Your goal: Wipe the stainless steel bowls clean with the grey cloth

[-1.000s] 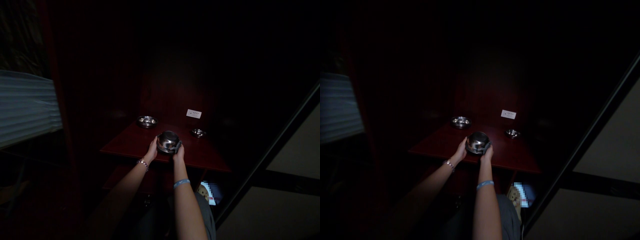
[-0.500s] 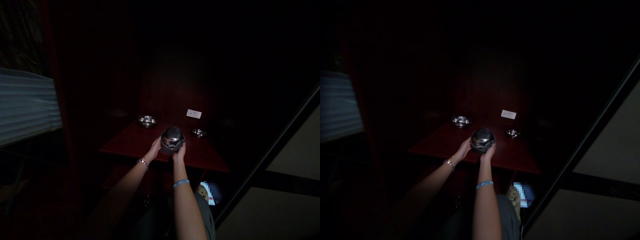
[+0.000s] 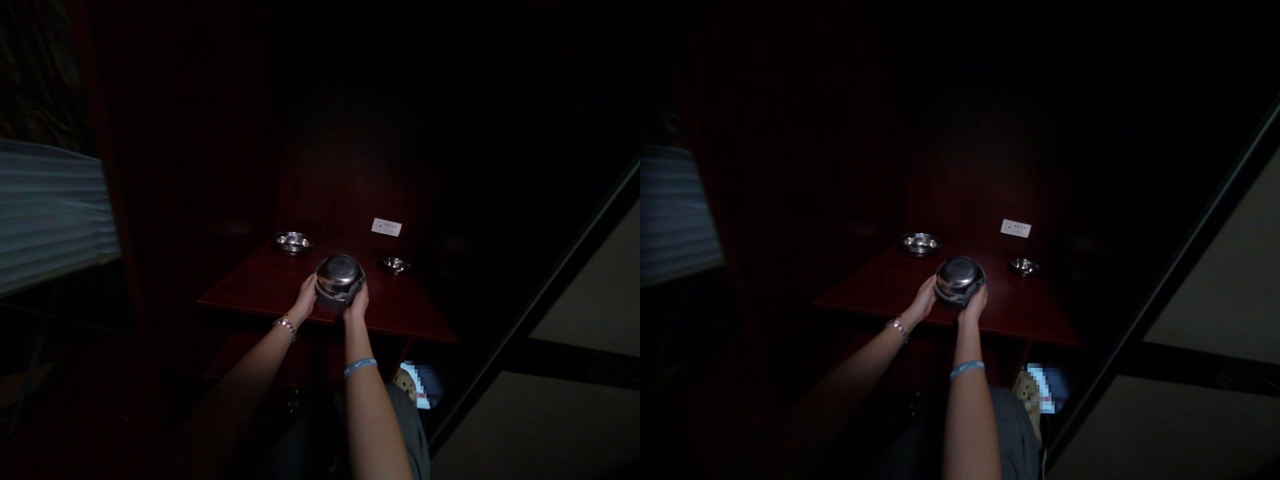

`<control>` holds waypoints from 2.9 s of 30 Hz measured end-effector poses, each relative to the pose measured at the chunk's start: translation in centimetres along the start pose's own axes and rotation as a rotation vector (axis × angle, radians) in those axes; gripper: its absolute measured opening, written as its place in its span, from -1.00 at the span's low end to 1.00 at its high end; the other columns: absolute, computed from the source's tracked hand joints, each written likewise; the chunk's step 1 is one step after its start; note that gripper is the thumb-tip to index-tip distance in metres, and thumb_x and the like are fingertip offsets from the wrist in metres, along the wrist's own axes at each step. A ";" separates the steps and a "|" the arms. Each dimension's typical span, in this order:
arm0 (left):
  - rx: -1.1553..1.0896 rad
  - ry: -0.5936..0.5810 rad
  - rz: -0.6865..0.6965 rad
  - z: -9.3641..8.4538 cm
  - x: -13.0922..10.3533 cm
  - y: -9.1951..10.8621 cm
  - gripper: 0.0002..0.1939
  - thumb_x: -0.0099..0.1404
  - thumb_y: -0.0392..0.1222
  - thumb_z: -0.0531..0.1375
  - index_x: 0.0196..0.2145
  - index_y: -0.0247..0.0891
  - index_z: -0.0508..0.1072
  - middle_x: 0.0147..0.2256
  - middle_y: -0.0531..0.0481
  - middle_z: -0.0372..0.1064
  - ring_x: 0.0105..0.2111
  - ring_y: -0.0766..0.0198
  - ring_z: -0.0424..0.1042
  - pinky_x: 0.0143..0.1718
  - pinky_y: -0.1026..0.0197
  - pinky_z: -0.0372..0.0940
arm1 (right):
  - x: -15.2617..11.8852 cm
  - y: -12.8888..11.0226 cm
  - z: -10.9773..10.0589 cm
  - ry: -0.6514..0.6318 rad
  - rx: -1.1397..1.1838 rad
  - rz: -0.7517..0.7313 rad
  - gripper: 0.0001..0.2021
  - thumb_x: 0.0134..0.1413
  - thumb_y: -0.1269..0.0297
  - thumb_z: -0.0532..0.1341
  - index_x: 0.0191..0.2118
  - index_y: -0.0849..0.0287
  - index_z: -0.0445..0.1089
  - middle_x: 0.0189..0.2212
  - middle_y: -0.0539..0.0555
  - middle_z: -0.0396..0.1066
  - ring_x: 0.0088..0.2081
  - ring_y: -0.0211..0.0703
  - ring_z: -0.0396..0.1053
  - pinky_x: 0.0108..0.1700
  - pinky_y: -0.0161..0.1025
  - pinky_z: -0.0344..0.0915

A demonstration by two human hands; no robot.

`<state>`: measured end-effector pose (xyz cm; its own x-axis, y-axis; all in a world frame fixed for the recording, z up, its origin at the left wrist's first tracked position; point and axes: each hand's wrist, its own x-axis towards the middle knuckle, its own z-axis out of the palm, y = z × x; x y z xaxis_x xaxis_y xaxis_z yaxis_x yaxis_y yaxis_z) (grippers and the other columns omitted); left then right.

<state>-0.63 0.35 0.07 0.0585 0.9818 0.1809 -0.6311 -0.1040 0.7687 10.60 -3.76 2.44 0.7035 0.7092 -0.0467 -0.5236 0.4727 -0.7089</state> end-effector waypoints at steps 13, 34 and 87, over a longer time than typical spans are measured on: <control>-0.065 0.092 0.038 0.1 0.1 0.1 -0.70 0.27 -0.03 0.24 -0.19 -0.31 0.58 -0.10 -0.16 0.59 0.03 0.05 0.49 0.21 0.00 0.22 | -0.5 -0.1 0.0 0.072 -0.142 -0.031 -0.80 0.10 0.26 0.11 -0.27 0.19 0.45 -0.36 0.06 0.56 -0.27 -0.18 0.52 -0.21 -0.29 0.48; -0.015 -0.036 0.056 0.7 -0.7 0.2 -0.69 0.23 -0.04 0.30 -0.13 -0.27 0.59 -0.03 -0.13 0.57 0.08 0.10 0.46 0.24 0.03 0.18 | -0.2 -0.6 -0.1 0.099 -0.040 -0.003 -0.77 0.15 0.26 0.08 -0.21 0.19 0.44 -0.27 0.09 0.57 -0.23 -0.16 0.53 -0.13 -0.19 0.48; -0.100 0.132 -0.098 0.1 -0.7 1.4 -0.57 0.30 0.11 0.21 -0.05 -0.26 0.51 -0.05 -0.17 0.56 -0.01 0.04 0.52 -0.02 0.09 0.45 | -3.8 -3.4 0.6 0.066 -0.350 -0.604 -0.70 0.27 0.17 0.07 -0.05 0.11 0.47 0.02 0.16 0.49 0.11 -0.09 0.33 0.11 -0.19 0.27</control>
<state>-1.49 -0.52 1.08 0.0255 0.9994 0.0213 -0.7017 0.0027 0.7124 9.41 -7.69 5.45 0.8562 0.3365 0.3919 0.1460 0.5701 -0.8085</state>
